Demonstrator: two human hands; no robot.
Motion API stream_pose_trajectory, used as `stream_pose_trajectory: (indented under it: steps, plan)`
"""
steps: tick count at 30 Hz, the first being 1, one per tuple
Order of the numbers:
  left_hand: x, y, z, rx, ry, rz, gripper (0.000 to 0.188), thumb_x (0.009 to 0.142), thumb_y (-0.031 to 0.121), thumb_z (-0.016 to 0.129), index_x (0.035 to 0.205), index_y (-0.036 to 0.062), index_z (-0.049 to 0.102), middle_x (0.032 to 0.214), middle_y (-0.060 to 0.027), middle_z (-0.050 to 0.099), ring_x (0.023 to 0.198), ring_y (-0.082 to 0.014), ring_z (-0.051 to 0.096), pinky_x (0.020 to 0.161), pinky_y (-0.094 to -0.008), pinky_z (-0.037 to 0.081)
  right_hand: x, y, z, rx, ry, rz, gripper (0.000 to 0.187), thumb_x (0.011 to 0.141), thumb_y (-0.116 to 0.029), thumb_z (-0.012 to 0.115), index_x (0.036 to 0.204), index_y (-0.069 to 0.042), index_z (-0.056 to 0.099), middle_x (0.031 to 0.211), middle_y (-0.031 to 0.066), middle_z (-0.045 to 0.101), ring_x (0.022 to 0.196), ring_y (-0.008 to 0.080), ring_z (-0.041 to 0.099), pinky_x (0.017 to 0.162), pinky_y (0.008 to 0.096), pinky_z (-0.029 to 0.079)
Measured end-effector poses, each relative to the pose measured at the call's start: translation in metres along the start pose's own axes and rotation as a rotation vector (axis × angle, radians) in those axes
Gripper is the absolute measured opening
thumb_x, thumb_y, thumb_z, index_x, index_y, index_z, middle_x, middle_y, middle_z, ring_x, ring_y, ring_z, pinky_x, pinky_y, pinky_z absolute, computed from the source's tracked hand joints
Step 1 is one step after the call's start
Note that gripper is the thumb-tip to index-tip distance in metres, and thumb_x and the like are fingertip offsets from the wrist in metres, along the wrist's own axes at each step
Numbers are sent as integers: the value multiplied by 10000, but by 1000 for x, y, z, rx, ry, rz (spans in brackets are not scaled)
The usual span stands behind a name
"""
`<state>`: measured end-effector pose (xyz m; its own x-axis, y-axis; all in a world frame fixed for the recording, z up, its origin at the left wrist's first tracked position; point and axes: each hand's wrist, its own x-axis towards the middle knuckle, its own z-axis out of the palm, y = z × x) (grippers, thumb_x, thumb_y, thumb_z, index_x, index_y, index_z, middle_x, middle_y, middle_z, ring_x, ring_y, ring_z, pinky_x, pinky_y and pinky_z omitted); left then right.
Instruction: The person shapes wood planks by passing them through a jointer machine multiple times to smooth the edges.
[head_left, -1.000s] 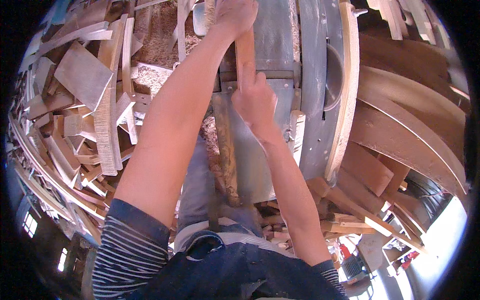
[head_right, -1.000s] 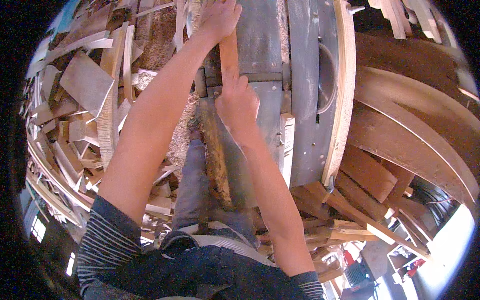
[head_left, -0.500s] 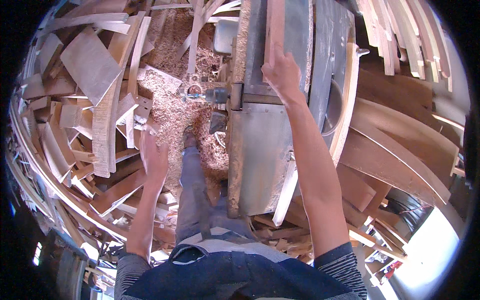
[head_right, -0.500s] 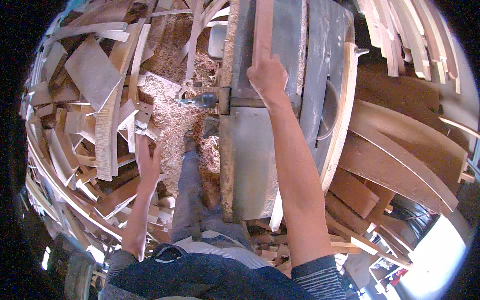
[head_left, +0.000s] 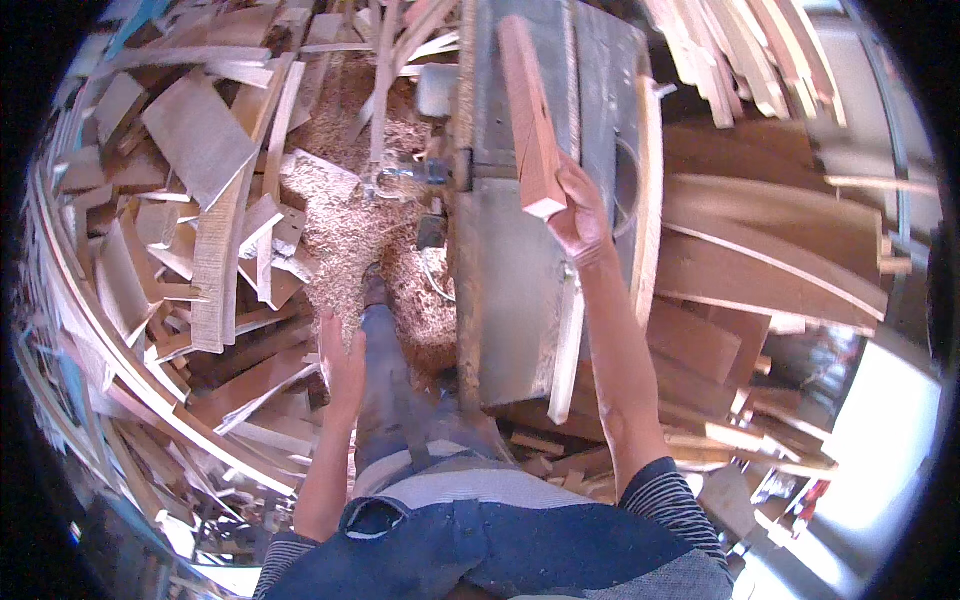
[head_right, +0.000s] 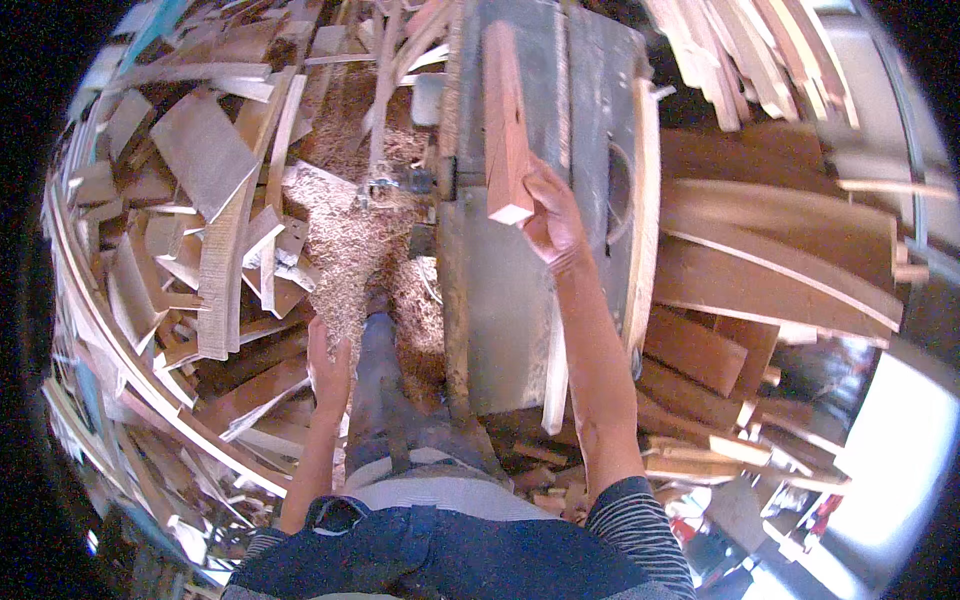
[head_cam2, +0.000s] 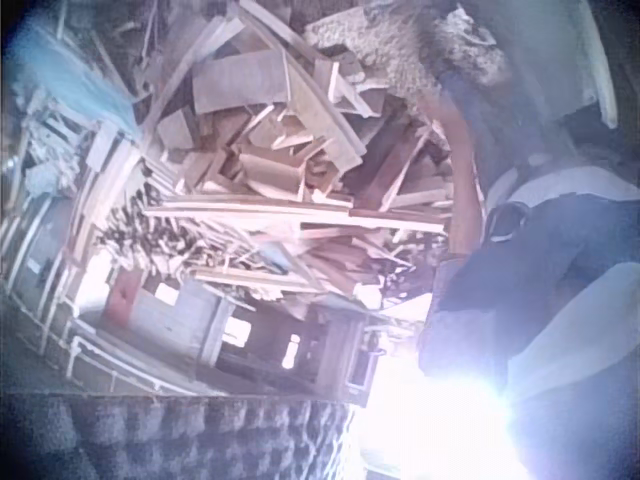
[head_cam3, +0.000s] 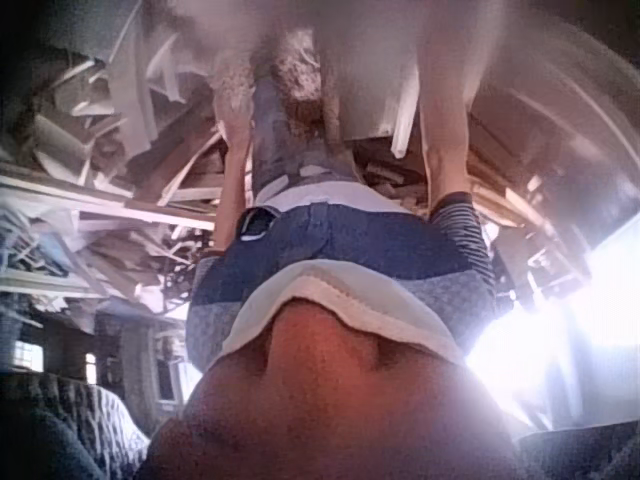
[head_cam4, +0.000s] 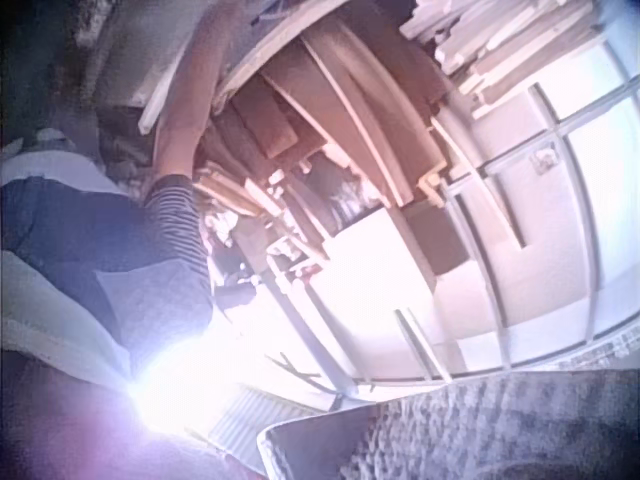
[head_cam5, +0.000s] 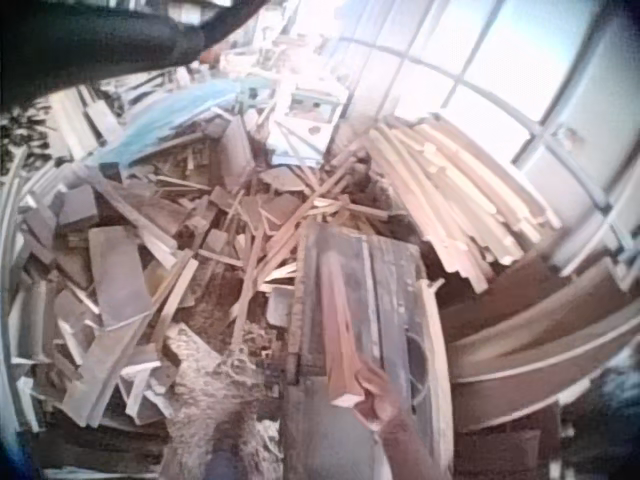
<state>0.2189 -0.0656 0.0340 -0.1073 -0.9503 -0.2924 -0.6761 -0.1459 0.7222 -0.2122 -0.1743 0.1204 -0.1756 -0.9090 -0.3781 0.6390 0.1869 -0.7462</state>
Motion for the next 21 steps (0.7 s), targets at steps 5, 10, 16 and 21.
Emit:
stream_pose_trajectory:
  steps: [5,10,16,21]
  plan:
    - [5,45,20,0,-6,215,539,999,161,660,1430,-117,494,1564,-278,451,1458,-424,425,1231,-473,316,-138,25,-20,326,-88,23,832,895,-300,795,1571,-11,404,1363,92,643,1203,219,645,1018,391,539]
    - [-7,73,45,34,-41,430,486,998,181,674,1378,-97,554,1496,-275,526,1420,-427,469,1207,-472,344,-253,47,-30,379,-63,34,849,880,-258,797,1577,10,391,1442,110,602,1251,227,626,1059,376,516]
    - [-38,118,87,30,-61,633,428,999,205,661,1296,-90,574,1404,-284,567,1379,-471,479,1173,-528,361,-363,87,-56,-312,203,262,778,850,-114,761,1567,-36,469,1480,129,591,1144,181,610,978,344,538]
    - [-64,148,151,304,-218,746,528,1018,247,618,1396,-97,488,1523,-289,448,1478,-509,328,1229,-598,241,-412,189,-69,-1446,211,-190,784,816,-105,771,1542,-29,484,929,165,569,857,301,609,758,422,541]
